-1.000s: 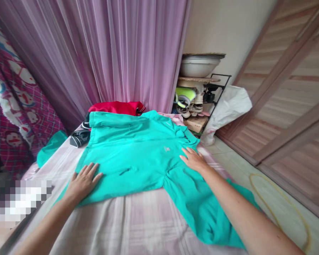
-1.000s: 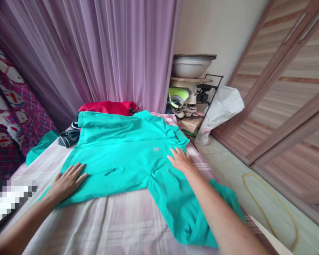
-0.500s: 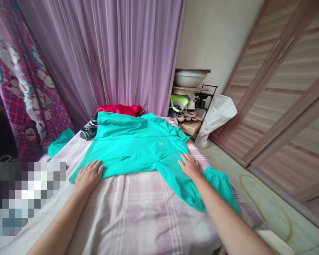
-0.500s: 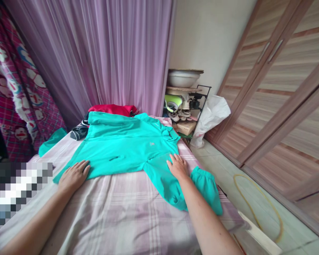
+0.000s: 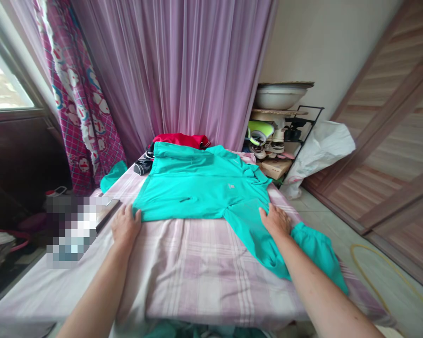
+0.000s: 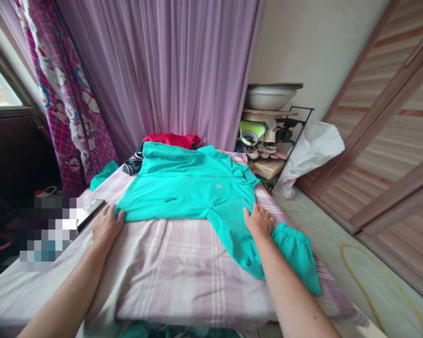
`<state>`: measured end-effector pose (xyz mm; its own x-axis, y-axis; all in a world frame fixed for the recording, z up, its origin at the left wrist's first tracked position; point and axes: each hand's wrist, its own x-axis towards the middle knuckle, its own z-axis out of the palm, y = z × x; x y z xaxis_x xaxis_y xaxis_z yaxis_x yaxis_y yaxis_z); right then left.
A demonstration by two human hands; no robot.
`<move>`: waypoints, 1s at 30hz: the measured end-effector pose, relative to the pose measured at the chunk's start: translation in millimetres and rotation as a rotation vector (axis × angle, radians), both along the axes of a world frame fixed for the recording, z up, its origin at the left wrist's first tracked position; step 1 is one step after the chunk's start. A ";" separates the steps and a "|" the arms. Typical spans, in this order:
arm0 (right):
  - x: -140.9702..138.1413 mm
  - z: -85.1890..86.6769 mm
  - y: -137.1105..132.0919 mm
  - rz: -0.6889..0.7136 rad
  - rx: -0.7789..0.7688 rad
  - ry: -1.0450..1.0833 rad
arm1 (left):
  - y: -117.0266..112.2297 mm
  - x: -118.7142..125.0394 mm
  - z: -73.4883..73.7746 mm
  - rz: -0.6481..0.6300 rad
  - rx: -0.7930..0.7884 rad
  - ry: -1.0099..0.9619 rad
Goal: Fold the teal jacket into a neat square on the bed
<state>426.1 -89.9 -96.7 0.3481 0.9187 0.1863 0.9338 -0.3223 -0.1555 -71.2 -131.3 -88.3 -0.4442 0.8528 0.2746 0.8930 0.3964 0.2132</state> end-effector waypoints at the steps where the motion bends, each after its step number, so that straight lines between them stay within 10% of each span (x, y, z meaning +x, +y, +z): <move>1: -0.1 2.2 -0.3 0.005 -0.004 0.001 | -0.2 -3.1 0.9 0.022 -0.011 -0.026; 20: 22.2 27.1 -10.7 0.167 -0.424 0.053 | 2.1 -7.5 9.5 0.066 -0.066 -0.060; 30: -1.8 81.7 -25.2 0.449 -0.814 0.119 | 3.7 -11.9 3.5 0.057 0.044 -0.122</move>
